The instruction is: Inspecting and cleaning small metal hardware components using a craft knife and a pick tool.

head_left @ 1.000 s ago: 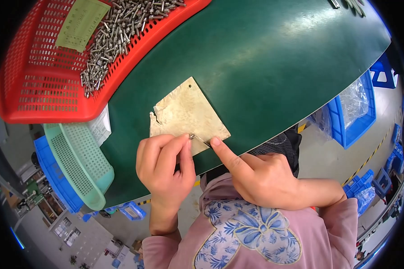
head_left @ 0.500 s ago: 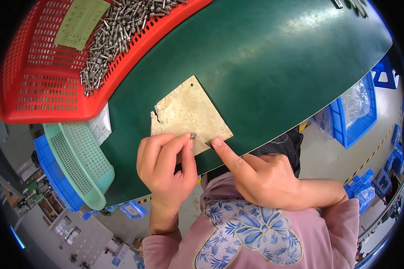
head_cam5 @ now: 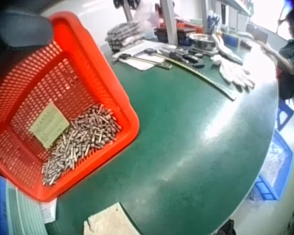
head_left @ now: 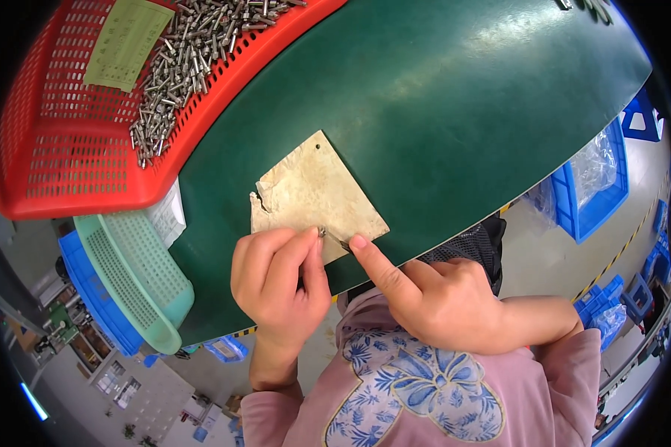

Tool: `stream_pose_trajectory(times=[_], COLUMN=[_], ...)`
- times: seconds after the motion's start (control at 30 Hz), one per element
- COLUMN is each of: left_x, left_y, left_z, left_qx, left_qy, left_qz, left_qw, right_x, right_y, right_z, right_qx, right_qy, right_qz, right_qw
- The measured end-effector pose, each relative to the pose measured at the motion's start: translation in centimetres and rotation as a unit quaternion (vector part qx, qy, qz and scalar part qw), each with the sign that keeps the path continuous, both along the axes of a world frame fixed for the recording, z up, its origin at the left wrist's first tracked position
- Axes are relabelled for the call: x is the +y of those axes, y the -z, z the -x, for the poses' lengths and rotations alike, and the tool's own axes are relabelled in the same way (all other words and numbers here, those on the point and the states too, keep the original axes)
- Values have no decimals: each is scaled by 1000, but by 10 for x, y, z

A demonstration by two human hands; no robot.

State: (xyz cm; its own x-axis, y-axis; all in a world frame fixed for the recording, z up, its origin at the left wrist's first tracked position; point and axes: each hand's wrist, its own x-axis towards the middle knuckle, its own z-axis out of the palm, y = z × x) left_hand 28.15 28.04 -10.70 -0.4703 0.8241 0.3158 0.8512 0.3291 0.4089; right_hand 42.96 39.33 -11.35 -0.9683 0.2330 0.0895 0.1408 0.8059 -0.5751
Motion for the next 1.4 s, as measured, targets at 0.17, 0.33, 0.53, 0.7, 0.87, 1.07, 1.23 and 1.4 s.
stream_pose_trajectory(times=[0.17,0.33,0.53,0.7,0.87,1.07,1.23,1.4], left_x=[0,0,1,1,0,-1,-1,-1], left_y=[-1,-2,-2,-3,0,2,2,2], left_z=[0,-1,-2,-3,-3,-2,-3,-3], left_qx=[-8,-19,-19,-11,-8,-6,-9,-5], left_qy=[4,1,1,-3,-3,-1,-9,-8], left_qz=[2,5,8,9,1,-7,-12,-10], left_qw=[1000,1000,1000,1000,1000,1000,1000,1000], right_x=[-1,-1,-1,-3,-2,-3,0,0], right_y=[-2,-5,-12,-16,-5,3,-1,-1], right_z=[1,2,4,6,1,0,-1,1], right_qx=[-3,-14,-43,-57,-36,2,-2,-7], right_qy=[11,9,0,0,9,25,25,17], right_qz=[3,-1,-52,-74,-20,103,76,70], right_qw=[1000,1000,998,996,999,994,997,997])
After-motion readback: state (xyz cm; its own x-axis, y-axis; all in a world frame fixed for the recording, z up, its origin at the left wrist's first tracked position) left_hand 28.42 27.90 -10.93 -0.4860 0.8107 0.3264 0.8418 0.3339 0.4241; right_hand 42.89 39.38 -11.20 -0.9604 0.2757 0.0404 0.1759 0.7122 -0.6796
